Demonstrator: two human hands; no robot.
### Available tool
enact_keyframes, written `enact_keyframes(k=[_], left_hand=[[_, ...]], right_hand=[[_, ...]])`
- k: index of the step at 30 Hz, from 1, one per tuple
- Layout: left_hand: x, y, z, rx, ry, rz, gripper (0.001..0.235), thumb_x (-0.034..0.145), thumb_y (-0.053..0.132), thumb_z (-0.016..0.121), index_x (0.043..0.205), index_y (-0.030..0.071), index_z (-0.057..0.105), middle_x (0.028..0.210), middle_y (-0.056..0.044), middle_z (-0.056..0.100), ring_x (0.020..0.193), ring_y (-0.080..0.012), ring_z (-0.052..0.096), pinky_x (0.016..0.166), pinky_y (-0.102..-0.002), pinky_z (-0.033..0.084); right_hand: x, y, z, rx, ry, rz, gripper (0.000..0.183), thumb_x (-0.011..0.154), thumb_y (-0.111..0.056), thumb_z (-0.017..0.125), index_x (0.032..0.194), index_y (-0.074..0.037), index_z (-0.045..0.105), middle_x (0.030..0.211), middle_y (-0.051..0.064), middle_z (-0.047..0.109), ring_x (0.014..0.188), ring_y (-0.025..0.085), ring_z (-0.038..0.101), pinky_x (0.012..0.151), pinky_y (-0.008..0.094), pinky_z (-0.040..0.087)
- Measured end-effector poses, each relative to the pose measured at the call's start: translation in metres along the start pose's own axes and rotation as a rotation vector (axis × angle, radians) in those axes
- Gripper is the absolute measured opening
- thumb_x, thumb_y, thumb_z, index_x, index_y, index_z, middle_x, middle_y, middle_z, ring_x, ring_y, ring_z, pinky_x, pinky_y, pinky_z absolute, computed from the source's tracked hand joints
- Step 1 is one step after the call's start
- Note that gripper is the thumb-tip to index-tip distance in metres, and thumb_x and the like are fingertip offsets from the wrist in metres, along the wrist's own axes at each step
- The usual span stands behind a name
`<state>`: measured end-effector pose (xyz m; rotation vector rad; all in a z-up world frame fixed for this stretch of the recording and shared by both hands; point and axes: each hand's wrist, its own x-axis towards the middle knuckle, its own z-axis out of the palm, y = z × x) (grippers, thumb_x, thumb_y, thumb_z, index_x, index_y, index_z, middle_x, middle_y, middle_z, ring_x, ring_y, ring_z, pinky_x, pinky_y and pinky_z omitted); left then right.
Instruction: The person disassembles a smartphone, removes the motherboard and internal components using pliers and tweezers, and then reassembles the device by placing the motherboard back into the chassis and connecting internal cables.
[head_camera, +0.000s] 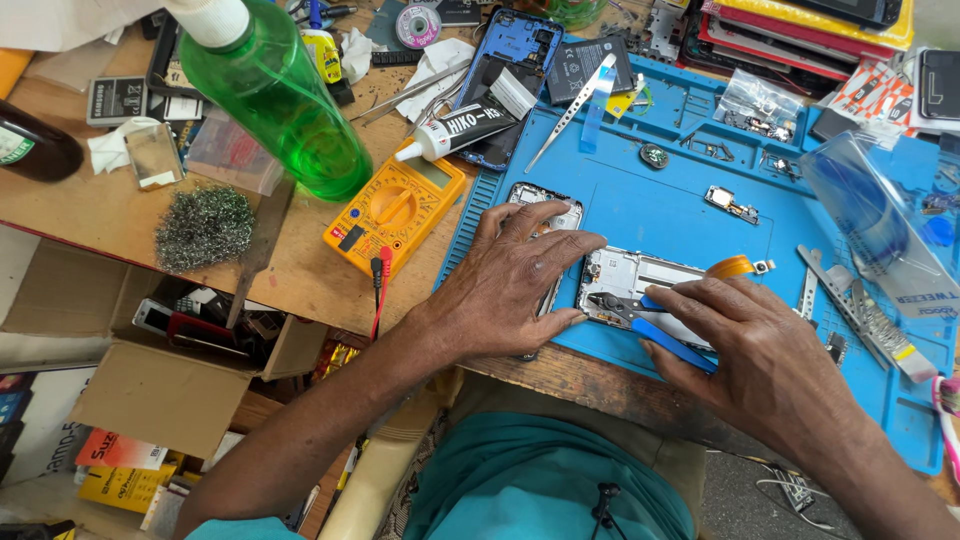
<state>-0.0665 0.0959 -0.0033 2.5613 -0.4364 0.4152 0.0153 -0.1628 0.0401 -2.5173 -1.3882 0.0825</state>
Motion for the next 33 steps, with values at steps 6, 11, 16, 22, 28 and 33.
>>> enact_keyframes(k=[6, 11, 16, 22, 28, 33], left_hand=[[-0.005, 0.02, -0.02, -0.288, 0.068, 0.081, 0.054, 0.089, 0.02, 0.079, 0.14, 0.012, 0.063, 0.122, -0.007, 0.071, 0.121, -0.027, 0.06, 0.105, -0.042, 0.046], [0.006, 0.043, -0.018, -0.704, 0.111, -0.102, 0.017, 0.099, 0.013, 0.076, 0.115, 0.011, 0.076, 0.095, -0.003, 0.078, 0.084, -0.0113, 0.073, 0.075, -0.027, 0.059], [0.028, 0.032, -0.022, -0.914, 0.028, -0.372, 0.018, 0.096, 0.018, 0.074, 0.102, 0.003, 0.08, 0.079, -0.003, 0.079, 0.067, -0.0023, 0.065, 0.059, -0.023, 0.055], [0.034, 0.023, -0.015, -1.192, 0.054, -0.413, 0.024, 0.098, 0.019, 0.072, 0.103, -0.004, 0.076, 0.081, -0.006, 0.077, 0.072, -0.005, 0.071, 0.065, -0.022, 0.06], [0.018, 0.005, -0.023, -0.33, 0.073, -0.129, 0.055, 0.09, 0.033, 0.079, 0.135, 0.005, 0.062, 0.116, -0.01, 0.077, 0.111, -0.0226, 0.067, 0.096, -0.04, 0.054], [0.0, 0.001, -0.009, -0.075, 0.025, 0.024, 0.085, 0.076, 0.045, 0.086, 0.145, 0.01, 0.051, 0.136, -0.015, 0.063, 0.14, -0.0328, 0.041, 0.113, -0.054, 0.029]], right_hand=[[-0.037, 0.03, -0.003, 0.695, -0.091, 0.292, 0.043, 0.091, -0.023, 0.075, 0.13, -0.004, 0.079, 0.107, 0.01, 0.075, 0.092, 0.023, 0.075, 0.08, 0.036, 0.059], [-0.041, 0.045, -0.003, 1.34, -0.304, 0.517, 0.042, 0.101, -0.027, 0.069, 0.124, 0.008, 0.074, 0.102, 0.021, 0.075, 0.09, 0.028, 0.074, 0.078, 0.042, 0.062], [-0.024, 0.012, -0.046, 0.302, 0.136, 0.216, 0.063, 0.085, -0.043, 0.067, 0.137, -0.008, 0.063, 0.12, 0.009, 0.074, 0.107, 0.023, 0.07, 0.092, 0.039, 0.056], [-0.015, -0.027, -0.054, -0.553, 0.231, -0.106, 0.086, 0.072, -0.05, 0.074, 0.146, -0.014, 0.054, 0.134, 0.012, 0.06, 0.118, 0.032, 0.061, 0.095, 0.047, 0.051], [-0.002, 0.004, -0.034, -0.306, -0.084, -0.017, 0.092, 0.075, -0.052, 0.072, 0.158, -0.019, 0.049, 0.126, 0.01, 0.061, 0.107, 0.029, 0.058, 0.091, 0.042, 0.052], [0.002, 0.014, -0.02, -0.129, -0.192, 0.005, 0.085, 0.081, -0.059, 0.071, 0.154, -0.018, 0.052, 0.117, 0.01, 0.062, 0.1, 0.029, 0.058, 0.089, 0.043, 0.051]])
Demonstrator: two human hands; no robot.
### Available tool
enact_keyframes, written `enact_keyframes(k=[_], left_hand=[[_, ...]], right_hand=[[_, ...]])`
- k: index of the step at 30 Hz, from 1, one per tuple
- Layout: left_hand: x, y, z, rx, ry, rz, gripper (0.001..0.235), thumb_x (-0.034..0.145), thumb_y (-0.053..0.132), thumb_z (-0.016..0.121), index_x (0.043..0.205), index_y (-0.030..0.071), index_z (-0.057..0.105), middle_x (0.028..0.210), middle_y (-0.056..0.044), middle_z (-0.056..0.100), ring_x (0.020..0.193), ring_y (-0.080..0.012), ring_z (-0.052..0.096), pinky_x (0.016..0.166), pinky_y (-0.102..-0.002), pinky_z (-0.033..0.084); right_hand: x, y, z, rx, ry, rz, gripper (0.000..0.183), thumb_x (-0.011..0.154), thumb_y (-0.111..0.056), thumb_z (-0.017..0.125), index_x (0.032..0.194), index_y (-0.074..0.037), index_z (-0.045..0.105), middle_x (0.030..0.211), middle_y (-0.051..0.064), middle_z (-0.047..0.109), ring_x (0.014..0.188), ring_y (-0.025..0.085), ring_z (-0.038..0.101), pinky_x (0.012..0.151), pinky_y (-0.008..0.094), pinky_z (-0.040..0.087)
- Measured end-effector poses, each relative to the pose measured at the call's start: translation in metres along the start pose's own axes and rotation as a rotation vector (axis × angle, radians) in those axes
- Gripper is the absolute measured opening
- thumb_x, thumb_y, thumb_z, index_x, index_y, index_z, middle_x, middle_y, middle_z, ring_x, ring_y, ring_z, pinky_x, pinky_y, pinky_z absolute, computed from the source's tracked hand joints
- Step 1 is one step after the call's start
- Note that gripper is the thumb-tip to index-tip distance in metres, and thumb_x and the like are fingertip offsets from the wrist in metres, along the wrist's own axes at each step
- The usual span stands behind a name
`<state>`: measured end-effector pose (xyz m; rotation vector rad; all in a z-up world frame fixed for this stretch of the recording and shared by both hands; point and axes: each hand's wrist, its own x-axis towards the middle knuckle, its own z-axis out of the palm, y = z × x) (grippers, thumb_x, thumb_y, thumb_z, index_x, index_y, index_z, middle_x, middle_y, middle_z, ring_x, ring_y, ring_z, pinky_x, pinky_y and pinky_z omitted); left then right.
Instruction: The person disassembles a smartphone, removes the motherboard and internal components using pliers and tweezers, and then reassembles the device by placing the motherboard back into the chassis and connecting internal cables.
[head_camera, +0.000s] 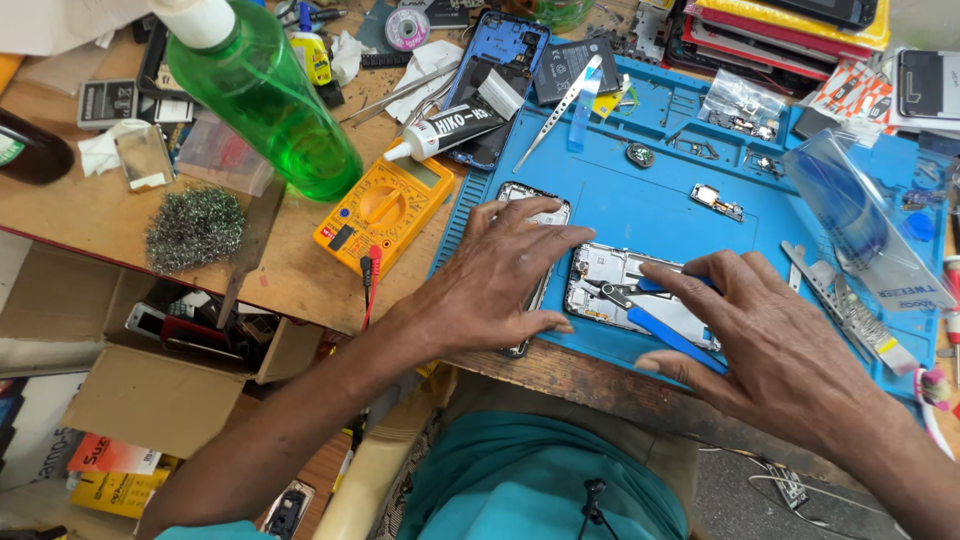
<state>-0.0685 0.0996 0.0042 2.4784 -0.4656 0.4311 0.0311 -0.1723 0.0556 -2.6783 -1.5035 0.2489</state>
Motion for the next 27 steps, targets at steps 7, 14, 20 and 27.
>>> enact_keyframes(k=[7, 14, 20, 27], left_hand=[[-0.004, -0.006, 0.013, 0.043, 0.002, -0.012, 0.081, 0.077, 0.041, 0.083, 0.144, 0.01, 0.05, 0.132, -0.011, 0.066, 0.143, -0.0311, 0.041, 0.113, -0.054, 0.027], [-0.006, -0.008, 0.015, 0.05, 0.02, 0.005, 0.079, 0.08, 0.043, 0.082, 0.145, 0.01, 0.051, 0.132, -0.012, 0.066, 0.142, -0.0312, 0.041, 0.115, -0.054, 0.026], [-0.005, -0.008, 0.016, 0.041, 0.003, -0.015, 0.079, 0.08, 0.042, 0.082, 0.144, 0.01, 0.051, 0.13, -0.012, 0.065, 0.141, -0.0313, 0.042, 0.115, -0.055, 0.026], [-0.006, -0.008, 0.017, 0.038, 0.011, -0.01, 0.079, 0.08, 0.042, 0.082, 0.145, 0.01, 0.051, 0.133, -0.013, 0.062, 0.141, -0.0325, 0.042, 0.115, -0.055, 0.026]], right_hand=[[0.012, -0.014, -0.008, -0.042, 0.105, -0.085, 0.063, 0.079, -0.047, 0.076, 0.132, -0.014, 0.067, 0.107, 0.01, 0.067, 0.092, 0.03, 0.062, 0.083, 0.043, 0.052], [0.017, -0.018, -0.008, -0.02, 0.147, -0.102, 0.058, 0.079, -0.042, 0.078, 0.128, -0.014, 0.069, 0.106, 0.008, 0.07, 0.091, 0.028, 0.064, 0.082, 0.043, 0.052], [0.018, -0.014, -0.007, -0.029, 0.148, -0.11, 0.055, 0.079, -0.042, 0.078, 0.127, -0.015, 0.07, 0.106, 0.008, 0.07, 0.092, 0.029, 0.066, 0.081, 0.042, 0.052], [0.018, -0.01, -0.007, -0.063, 0.117, -0.13, 0.054, 0.078, -0.043, 0.079, 0.124, -0.015, 0.071, 0.102, 0.007, 0.071, 0.088, 0.027, 0.067, 0.076, 0.042, 0.052]])
